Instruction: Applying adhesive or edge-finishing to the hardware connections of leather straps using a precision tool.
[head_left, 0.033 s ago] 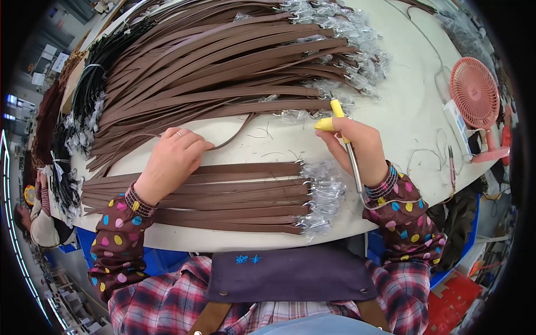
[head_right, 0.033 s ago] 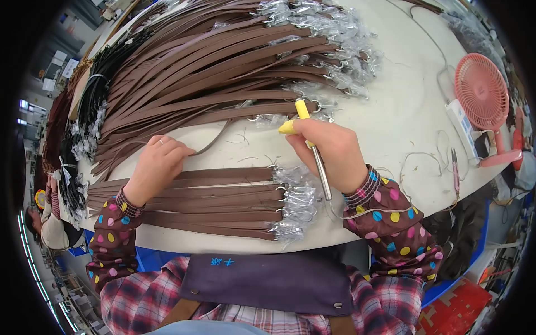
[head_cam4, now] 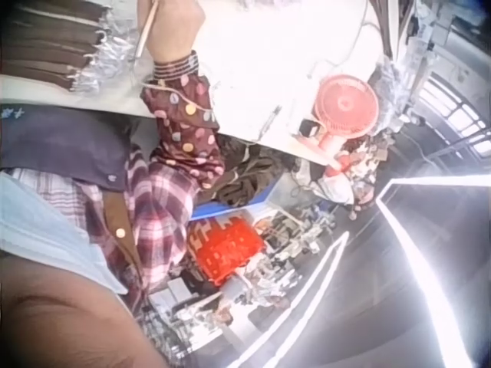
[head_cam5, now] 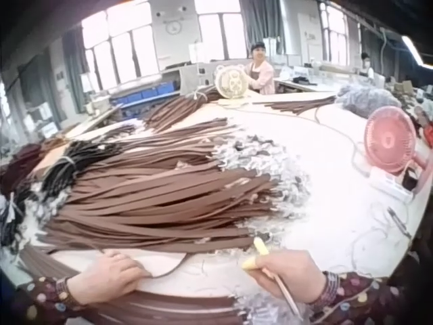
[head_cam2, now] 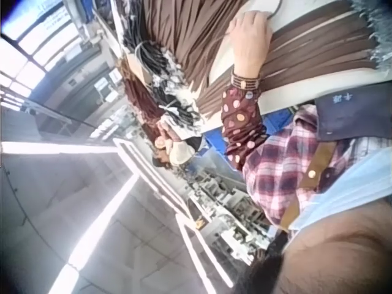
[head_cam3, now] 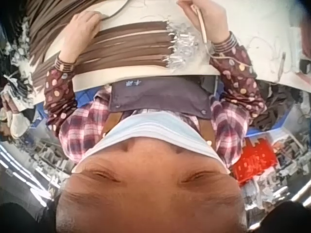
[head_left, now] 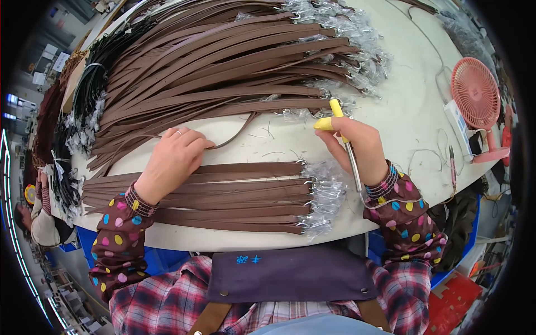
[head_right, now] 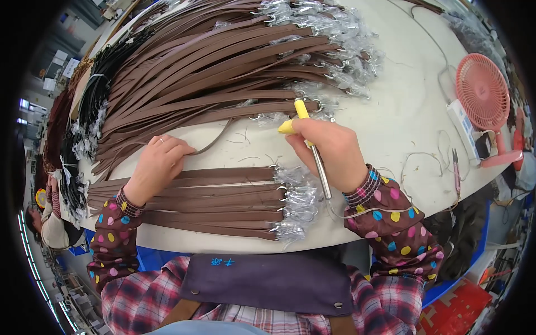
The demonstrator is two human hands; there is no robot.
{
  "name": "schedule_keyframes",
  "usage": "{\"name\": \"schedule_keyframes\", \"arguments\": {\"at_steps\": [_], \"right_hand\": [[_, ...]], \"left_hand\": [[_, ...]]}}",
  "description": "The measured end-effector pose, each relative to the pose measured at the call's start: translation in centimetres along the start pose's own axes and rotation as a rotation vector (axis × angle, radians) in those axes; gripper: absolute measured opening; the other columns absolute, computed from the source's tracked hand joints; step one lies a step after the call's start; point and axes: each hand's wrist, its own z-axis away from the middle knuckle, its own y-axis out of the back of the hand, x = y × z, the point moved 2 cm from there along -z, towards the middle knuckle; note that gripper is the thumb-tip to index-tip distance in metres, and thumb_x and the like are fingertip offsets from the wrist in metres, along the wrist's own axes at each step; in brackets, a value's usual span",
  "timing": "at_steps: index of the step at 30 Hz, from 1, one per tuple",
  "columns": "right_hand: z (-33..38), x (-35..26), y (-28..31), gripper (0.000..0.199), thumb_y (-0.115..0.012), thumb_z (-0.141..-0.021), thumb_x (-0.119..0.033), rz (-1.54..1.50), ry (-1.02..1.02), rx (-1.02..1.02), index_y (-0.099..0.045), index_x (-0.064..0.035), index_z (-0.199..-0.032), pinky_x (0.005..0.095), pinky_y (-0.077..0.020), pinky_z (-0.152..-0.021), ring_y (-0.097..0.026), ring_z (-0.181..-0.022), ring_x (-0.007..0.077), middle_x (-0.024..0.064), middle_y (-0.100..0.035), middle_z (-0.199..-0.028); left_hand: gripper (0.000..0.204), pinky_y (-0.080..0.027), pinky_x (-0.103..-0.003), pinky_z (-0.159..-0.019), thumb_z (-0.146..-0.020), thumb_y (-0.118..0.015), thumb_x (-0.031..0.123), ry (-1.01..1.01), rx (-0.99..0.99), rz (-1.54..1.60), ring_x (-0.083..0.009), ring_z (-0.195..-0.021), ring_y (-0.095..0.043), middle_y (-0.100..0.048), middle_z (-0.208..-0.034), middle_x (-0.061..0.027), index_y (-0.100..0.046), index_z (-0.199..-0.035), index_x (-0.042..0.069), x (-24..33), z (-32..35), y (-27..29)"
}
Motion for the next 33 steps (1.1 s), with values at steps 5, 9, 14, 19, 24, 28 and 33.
{"name": "schedule_keyframes", "arguments": {"at_steps": [5,9,14,19,24,28,33], "right_hand": [[-0.4,-0.4,-0.3,0.016,-0.069,-0.076,-0.001,-0.002,0.021,-0.008,-0.062,-0.0042,-0.09,0.0297,-0.0504,-0.058,-0.064,-0.066,0.0252,0.0108,-0.065,-0.08],[0.0,-0.5,0.0,0.016,-0.069,-0.076,-0.001,-0.008,0.022,0.015,-0.062,-0.0038,-0.09,0.0296,-0.0506,-0.058,-0.064,-0.066,0.0251,0.0111,-0.065,-0.08],[0.4,-0.2,0.4,0.016,-0.068,-0.078,0.003,-0.054,-0.032,0.009,-0.062,-0.0018,-0.092,0.026,-0.0483,-0.06,-0.06,-0.063,0.0171,0.0091,-0.066,-0.08],[0.3,-0.2,0.1,0.016,-0.068,-0.078,0.0,-0.055,-0.034,0.001,-0.062,-0.0032,-0.092,0.0275,-0.0492,-0.059,-0.062,-0.065,0.0214,0.0102,-0.065,-0.079],[0.8,0.4,-0.3,0.018,-0.069,-0.077,0.001,-0.047,-0.023,-0.026,-0.062,-0.0029,-0.093,0.0273,-0.0481,-0.06,-0.062,-0.067,0.0205,0.0099,-0.064,-0.08],[0.8,0.2,-0.4,0.021,-0.07,-0.074,0.001,-0.012,0.011,-0.065,-0.062,-0.0041,-0.092,0.0306,-0.0486,-0.06,-0.062,-0.068,0.0249,0.0107,-0.063,-0.079],[0.8,0.0,-0.4,0.018,-0.065,-0.078,-0.003,0.015,0.022,-0.125,-0.058,-0.0059,-0.094,0.0342,-0.0491,-0.063,-0.061,-0.073,0.0268,0.0084,-0.062,-0.078]], "left_hand": [[0.023,-0.046,-0.035,-0.076,-0.08,-0.063,0.013,0.204,0.096,0.113,-0.0238,-0.087,-0.056,-0.058,-0.091,-0.0067,-0.059,-0.102,0.007,2.5,-3.2,-1.5],[0.025,-0.047,-0.036,-0.072,-0.081,-0.063,0.011,0.221,0.191,0.168,-0.0283,-0.086,-0.056,-0.058,-0.091,-0.0099,-0.06,-0.105,0.006,2.6,-5.7,-3.2],[0.017,-0.048,-0.033,-0.06,-0.077,-0.064,0.005,0.018,0.245,0.186,-0.0237,-0.071,-0.056,-0.057,-0.084,-0.0062,-0.063,-0.094,0.004,4.5,-4.8,-2.4],[0.02,-0.047,-0.03,-0.055,-0.074,-0.067,0.004,-0.135,0.292,0.039,-0.0185,-0.066,-0.055,-0.056,-0.082,-0.0046,-0.064,-0.094,0.006,6.0,-5.7,-2.3],[0.02,-0.048,-0.03,-0.057,-0.077,-0.069,0.013,0.166,0.102,0.586,-0.0197,-0.065,-0.057,-0.056,-0.082,-0.007,-0.059,-0.092,0.004,5.5,-6.9,-3.4],[0.028,-0.048,-0.032,-0.058,-0.075,-0.075,0.018,0.36,-0.013,0.749,-0.0218,-0.063,-0.059,-0.059,-0.078,-0.0089,-0.058,-0.09,0.003,4.9,-8.4,-3.1],[0.031,-0.048,-0.034,-0.058,-0.073,-0.076,0.018,0.414,-0.108,0.866,-0.0227,-0.064,-0.06,-0.061,-0.071,-0.0083,-0.057,-0.092,0.003,5.4,-8.9,-3.7]]}}
